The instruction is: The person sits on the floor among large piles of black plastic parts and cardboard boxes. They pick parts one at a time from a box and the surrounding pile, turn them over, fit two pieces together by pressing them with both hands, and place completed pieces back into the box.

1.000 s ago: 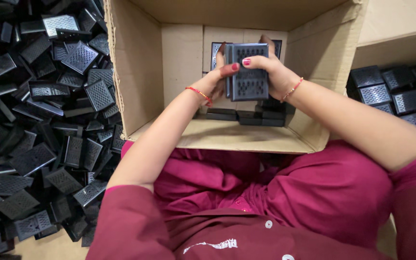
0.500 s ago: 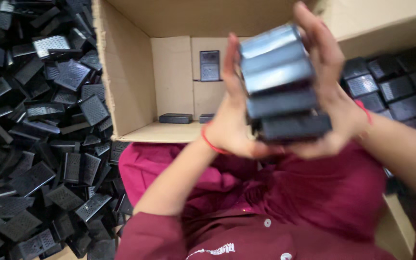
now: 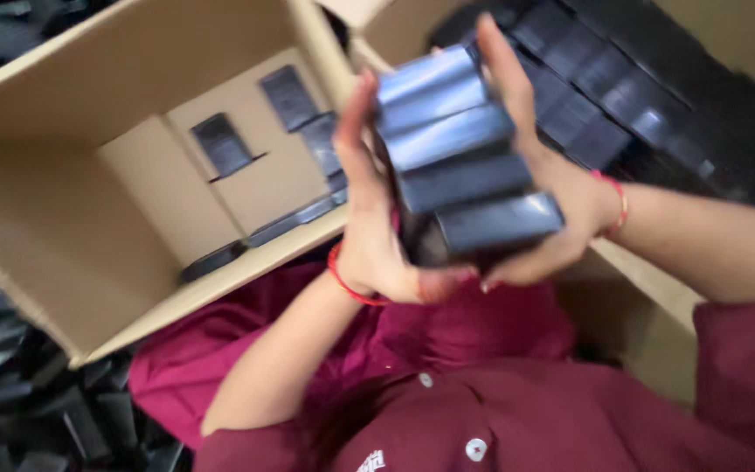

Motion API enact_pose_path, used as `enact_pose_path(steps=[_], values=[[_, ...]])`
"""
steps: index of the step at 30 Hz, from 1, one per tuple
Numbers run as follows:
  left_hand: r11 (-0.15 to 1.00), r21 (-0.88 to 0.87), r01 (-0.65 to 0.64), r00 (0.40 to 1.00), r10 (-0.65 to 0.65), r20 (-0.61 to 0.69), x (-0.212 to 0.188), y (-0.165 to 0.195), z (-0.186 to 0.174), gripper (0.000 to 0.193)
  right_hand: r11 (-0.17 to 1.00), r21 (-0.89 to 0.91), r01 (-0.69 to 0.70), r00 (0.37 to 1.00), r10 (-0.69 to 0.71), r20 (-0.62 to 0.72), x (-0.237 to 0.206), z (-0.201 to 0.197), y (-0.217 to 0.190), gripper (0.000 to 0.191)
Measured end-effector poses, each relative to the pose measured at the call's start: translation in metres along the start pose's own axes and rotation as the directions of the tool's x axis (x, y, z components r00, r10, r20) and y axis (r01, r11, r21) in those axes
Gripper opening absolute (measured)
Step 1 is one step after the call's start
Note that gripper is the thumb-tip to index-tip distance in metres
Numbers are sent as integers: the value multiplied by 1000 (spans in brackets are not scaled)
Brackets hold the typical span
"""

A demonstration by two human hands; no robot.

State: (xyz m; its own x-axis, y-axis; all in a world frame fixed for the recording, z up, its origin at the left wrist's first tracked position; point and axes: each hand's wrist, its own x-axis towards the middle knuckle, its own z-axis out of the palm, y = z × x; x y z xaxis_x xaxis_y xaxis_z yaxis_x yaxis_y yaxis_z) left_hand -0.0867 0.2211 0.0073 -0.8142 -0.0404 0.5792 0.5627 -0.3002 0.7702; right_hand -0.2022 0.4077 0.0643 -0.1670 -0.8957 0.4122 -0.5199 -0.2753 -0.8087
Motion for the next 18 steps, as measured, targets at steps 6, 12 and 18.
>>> enact_pose_path(steps=[6, 12, 18], values=[[950, 123, 288, 955, -294, 30, 70, -32, 51, 120, 786, 566, -250, 898, 407, -168, -87, -48, 4, 68], [785, 250, 566, 746, -618, 249, 133, -122, 81, 126, 418, 908, 28, 737, 605, -301, -162, -62, 52, 54], [400, 480, 780, 321, -916, 241, 151, -215, 110, 145, 470, 882, 45, 664, 645, -378, -244, -78, 99, 78]])
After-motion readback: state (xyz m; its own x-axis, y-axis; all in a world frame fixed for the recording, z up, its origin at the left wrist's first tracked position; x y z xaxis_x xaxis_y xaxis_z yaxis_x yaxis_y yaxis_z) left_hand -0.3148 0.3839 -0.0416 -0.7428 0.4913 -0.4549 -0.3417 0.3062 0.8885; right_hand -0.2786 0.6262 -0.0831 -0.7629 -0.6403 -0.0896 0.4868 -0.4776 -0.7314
